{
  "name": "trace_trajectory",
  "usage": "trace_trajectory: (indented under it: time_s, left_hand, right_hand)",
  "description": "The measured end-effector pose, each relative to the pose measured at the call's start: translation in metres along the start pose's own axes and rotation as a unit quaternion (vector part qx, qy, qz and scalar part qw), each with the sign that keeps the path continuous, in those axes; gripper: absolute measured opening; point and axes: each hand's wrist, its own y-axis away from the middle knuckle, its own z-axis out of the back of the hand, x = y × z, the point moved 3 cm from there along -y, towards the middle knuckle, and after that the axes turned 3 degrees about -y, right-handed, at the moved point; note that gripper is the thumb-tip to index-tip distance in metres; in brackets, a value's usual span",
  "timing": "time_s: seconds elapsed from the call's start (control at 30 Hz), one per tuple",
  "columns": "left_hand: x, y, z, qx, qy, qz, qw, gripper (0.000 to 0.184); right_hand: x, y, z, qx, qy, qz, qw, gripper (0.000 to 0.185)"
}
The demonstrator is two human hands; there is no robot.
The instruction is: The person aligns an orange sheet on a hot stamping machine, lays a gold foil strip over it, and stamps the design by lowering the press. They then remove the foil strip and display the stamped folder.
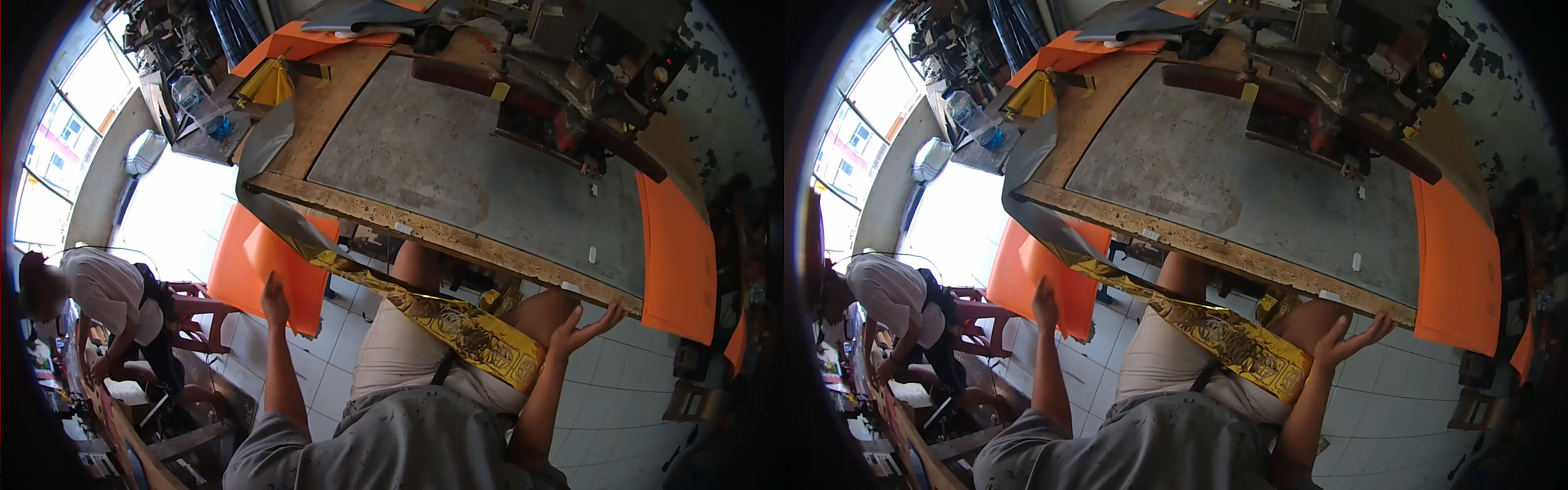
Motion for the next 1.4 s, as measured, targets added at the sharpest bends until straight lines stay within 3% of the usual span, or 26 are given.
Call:
trace_trajectory:
  time_s: [0.1,0.17,0.2,0.23,0.27,0.3,0.37,0.47,0.57,0.6,0.67,0.7,0.77,0.87,0.9,1.0,1.07,1.13,1.17,1.23,1.3,1.33,1.4]
  left_hand:
    - [-0.069,0.026,0.052,-0.102,0.059,0.05,0.992,0.064]
    - [-0.1,0.052,0.065,-0.156,0.092,0.07,0.981,0.071]
    - [-0.105,0.064,0.069,-0.163,0.111,0.061,0.979,0.072]
    - [-0.113,0.073,0.074,-0.169,0.13,0.047,0.976,0.073]
    - [-0.124,0.085,0.077,-0.138,0.18,0.063,0.972,0.072]
    - [-0.139,0.103,0.08,-0.106,0.229,0.078,0.964,0.072]
    - [-0.161,0.138,0.075,-0.065,0.279,0.083,0.955,0.072]
    - [-0.208,0.184,0.068,-0.052,0.278,0.045,0.958,0.069]
    - [-0.224,0.212,0.065,-0.036,0.26,0.046,0.964,0.071]
    - [-0.229,0.216,0.065,-0.04,0.309,0.045,0.949,0.072]
    - [-0.235,0.222,0.063,-0.042,0.407,0.043,0.911,0.074]
    - [-0.227,0.228,0.059,0.022,0.496,0.078,0.864,0.078]
    - [-0.217,0.239,0.053,0.125,0.541,0.075,0.828,0.079]
    - [-0.228,0.234,0.058,0.198,0.402,-0.092,0.889,0.082]
    - [-0.233,0.231,0.059,0.176,0.34,-0.157,0.911,0.083]
    - [-0.239,0.213,0.058,0.014,0.165,-0.255,0.953,0.088]
    - [-0.223,0.199,0.055,-0.088,0.062,-0.209,0.972,0.092]
    - [-0.183,0.182,0.054,-0.167,-0.029,-0.093,0.981,0.08]
    - [-0.164,0.164,0.057,-0.132,0.115,-0.004,0.985,0.082]
    - [-0.139,0.129,0.067,-0.075,0.276,0.077,0.955,0.081]
    - [-0.119,0.095,0.086,-0.041,0.317,0.058,0.946,0.07]
    - [-0.111,0.079,0.094,-0.022,0.337,0.049,0.94,0.065]
    - [-0.103,0.056,0.1,0.013,0.376,0.031,0.926,0.057]
  right_hand:
    - [0.041,-0.003,0.008,-0.005,-0.02,-0.037,0.999,0.057]
    - [0.103,0.001,0.006,0.052,-0.086,0.007,0.995,0.056]
    - [0.113,0.037,-0.003,0.136,-0.176,0.015,0.975,0.054]
    - [0.123,0.073,-0.012,0.221,-0.262,0.008,0.939,0.051]
    - [0.2,0.025,-0.015,0.285,-0.252,0.153,0.912,0.05]
    - [0.23,0.031,-0.032,0.429,-0.39,0.138,0.803,0.053]
    - [0.286,0.065,-0.056,0.595,-0.473,0.107,0.641,0.059]
    - [0.329,0.136,-0.083,0.624,-0.47,0.129,0.61,0.085]
    - [0.365,0.143,-0.09,0.716,-0.442,0.008,0.541,0.094]
    - [0.374,0.135,-0.086,0.726,-0.426,0.03,0.539,0.097]
    - [0.384,0.114,-0.078,0.746,-0.388,0.071,0.537,0.101]
    - [0.386,0.111,-0.081,0.738,-0.397,0.063,0.542,0.094]
    - [0.387,0.108,-0.083,0.724,-0.415,0.044,0.55,0.082]
    - [0.386,0.098,-0.086,0.705,-0.388,0.038,0.592,0.055]
    - [0.383,0.098,-0.083,0.641,-0.419,0.064,0.64,0.037]
    - [0.384,0.068,-0.072,0.667,-0.422,0.084,0.608,0.033]
    - [0.381,0.026,-0.055,0.671,-0.465,0.031,0.576,0.031]
    - [0.368,-0.026,-0.035,0.669,-0.524,-0.021,0.527,0.032]
    - [0.357,-0.043,-0.028,0.649,-0.538,-0.018,0.537,0.033]
    - [0.328,-0.068,-0.013,0.611,-0.565,-0.006,0.555,0.036]
    - [0.291,-0.078,-0.001,0.581,-0.622,-0.076,0.519,0.036]
    - [0.275,-0.085,0.005,0.508,-0.689,-0.073,0.511,0.037]
    - [0.227,-0.081,0.009,0.426,-0.74,-0.157,0.495,0.04]
